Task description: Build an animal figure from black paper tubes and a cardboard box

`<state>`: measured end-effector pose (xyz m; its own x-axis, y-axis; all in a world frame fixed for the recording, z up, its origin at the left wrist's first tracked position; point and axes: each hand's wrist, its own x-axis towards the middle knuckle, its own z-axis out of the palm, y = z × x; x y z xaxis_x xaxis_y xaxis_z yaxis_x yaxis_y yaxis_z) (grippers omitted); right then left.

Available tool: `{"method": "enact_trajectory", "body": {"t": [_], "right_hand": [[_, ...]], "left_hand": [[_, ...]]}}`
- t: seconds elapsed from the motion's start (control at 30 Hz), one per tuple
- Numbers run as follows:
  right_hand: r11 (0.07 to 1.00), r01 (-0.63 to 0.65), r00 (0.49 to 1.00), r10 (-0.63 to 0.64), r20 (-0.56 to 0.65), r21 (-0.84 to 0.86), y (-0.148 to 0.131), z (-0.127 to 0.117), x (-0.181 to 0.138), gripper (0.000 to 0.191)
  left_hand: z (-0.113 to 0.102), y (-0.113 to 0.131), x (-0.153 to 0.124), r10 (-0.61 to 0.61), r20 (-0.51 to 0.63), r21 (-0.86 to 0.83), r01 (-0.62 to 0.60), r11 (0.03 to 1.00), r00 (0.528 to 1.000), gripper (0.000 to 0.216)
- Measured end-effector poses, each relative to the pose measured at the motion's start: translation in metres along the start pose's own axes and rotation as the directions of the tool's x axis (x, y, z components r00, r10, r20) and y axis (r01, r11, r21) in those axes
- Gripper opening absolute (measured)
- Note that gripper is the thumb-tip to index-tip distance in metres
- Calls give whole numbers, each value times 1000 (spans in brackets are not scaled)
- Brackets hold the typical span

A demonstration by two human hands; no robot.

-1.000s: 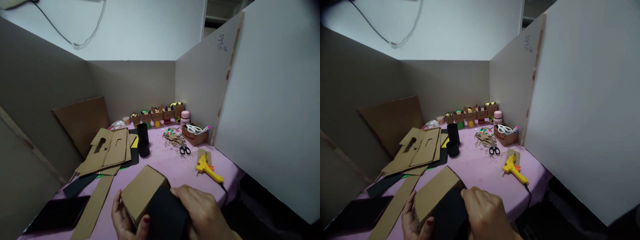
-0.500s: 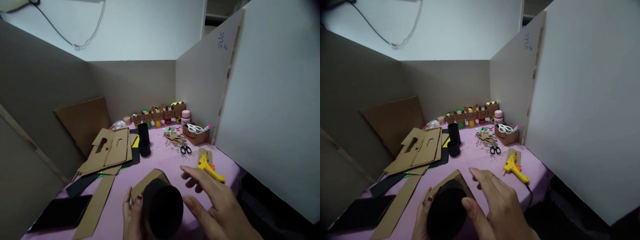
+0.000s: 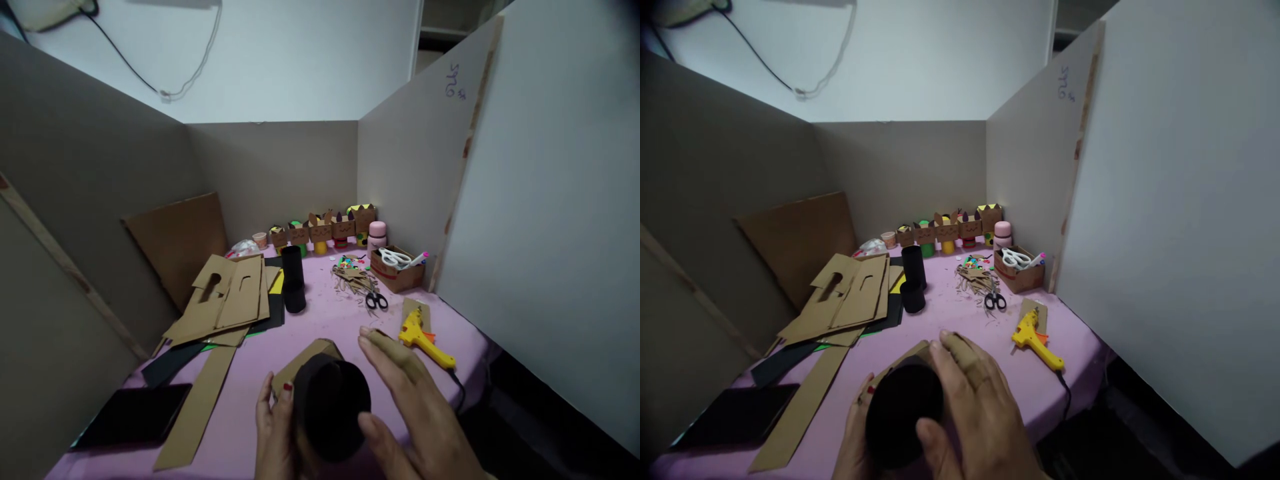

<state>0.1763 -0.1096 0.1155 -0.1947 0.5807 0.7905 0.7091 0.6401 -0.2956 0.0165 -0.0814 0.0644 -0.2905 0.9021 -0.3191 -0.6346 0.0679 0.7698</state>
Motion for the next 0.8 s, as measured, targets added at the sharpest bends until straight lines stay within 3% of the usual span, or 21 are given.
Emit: {"method": "enact_trajectory", "body": {"t": [0.1, 0.27, 0.57, 0.7, 0.8], "right_hand": [[985, -153, 987, 147, 72, 85, -1, -5, 8, 41], [976, -167, 963, 130, 238, 140, -1, -7, 21, 47], [966, -66, 981, 17, 193, 250, 2, -2, 13, 58], [956, -112, 973, 51, 224, 272, -2, -8, 15, 51], [940, -179, 967, 114, 227, 291, -5, -20, 18, 41]], "left_hand": [[1, 0, -3, 27, -21, -4, -27, 1000, 999, 72], [0, -2, -5, 130, 15, 31, -130, 991, 991, 88], [-6, -2, -10, 439, 54, 248, -438, 864, 897, 108], [-6, -2, -10, 452, 54, 266, -450, 853, 890, 113], [-16, -5, 5, 428, 97, 265, -438, 859, 898, 93]]}}
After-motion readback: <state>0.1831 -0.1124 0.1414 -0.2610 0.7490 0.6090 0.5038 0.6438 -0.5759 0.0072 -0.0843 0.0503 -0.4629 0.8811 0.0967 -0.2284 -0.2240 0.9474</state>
